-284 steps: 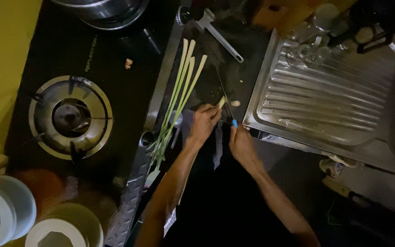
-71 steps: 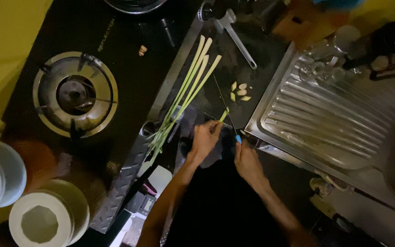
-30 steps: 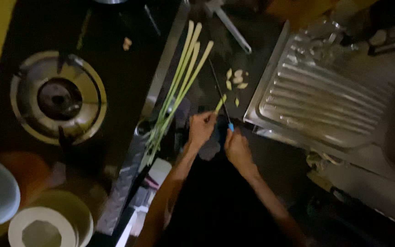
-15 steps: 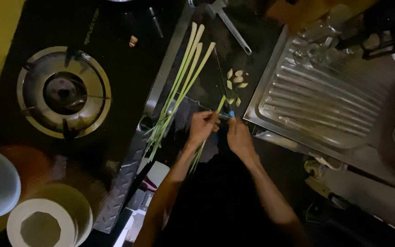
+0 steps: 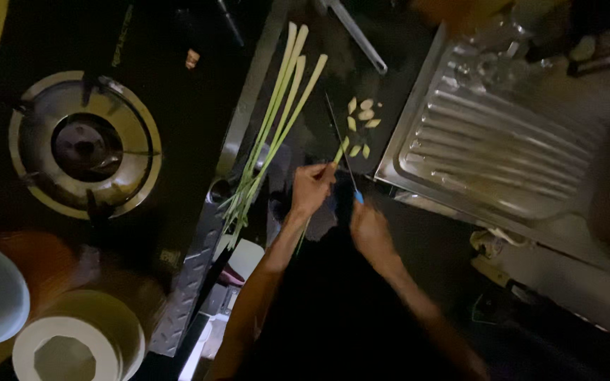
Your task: The person chops lemongrass stalks into small pieces on a dark surface next to a sink.
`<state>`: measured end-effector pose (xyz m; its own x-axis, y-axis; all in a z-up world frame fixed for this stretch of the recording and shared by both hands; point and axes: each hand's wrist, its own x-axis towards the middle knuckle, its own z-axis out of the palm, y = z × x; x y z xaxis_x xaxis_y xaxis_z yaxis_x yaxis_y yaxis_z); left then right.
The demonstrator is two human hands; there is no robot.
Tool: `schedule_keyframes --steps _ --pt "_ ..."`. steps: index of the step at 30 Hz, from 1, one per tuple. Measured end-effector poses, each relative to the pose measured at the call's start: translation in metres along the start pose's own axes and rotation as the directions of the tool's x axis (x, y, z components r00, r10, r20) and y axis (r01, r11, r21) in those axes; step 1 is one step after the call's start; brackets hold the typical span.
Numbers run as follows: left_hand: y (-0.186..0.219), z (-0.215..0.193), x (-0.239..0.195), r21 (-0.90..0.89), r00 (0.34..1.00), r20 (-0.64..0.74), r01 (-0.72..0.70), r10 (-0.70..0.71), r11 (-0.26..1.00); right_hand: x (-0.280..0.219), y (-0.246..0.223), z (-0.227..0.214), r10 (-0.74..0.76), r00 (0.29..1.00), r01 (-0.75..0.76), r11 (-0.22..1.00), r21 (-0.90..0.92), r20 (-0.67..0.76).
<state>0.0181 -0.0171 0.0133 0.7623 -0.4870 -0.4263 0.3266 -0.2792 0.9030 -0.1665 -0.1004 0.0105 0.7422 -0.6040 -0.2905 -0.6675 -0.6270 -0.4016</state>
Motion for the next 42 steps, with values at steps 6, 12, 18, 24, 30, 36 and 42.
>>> schedule_keyframes --steps 6,12,18,24,30,36,42 --pt "-0.013 -0.009 -0.002 -0.139 1.000 0.019 0.002 0.001 0.990 0.025 -0.008 -0.011 -0.086 0.996 0.088 0.983 0.160 -0.021" --pt "-0.006 -0.017 -0.007 -0.155 0.999 0.047 -0.003 0.010 0.988 0.056 -0.047 -0.054 -0.093 0.995 0.095 0.957 0.273 -0.019" --pt "-0.003 -0.007 0.005 -0.148 0.996 0.080 0.052 -0.041 0.988 0.036 -0.056 -0.068 -0.087 0.996 0.080 0.964 0.253 0.014" --pt "-0.023 0.000 0.013 -0.153 1.000 0.001 -0.004 0.005 0.988 0.045 -0.035 -0.019 -0.056 0.998 0.051 0.991 0.125 0.041" --pt "-0.023 -0.009 0.020 -0.262 0.996 -0.022 0.075 -0.083 0.962 0.026 -0.006 -0.016 -0.145 0.988 0.152 0.973 0.174 -0.051" --pt "-0.023 -0.012 0.017 -0.276 0.989 0.049 0.149 -0.141 0.949 0.052 -0.032 -0.051 -0.052 0.998 0.042 0.961 0.272 0.029" --pt "-0.012 0.002 0.020 -0.238 0.993 0.051 0.118 -0.109 0.964 0.046 -0.047 -0.065 -0.068 0.996 0.058 0.982 0.181 0.051"
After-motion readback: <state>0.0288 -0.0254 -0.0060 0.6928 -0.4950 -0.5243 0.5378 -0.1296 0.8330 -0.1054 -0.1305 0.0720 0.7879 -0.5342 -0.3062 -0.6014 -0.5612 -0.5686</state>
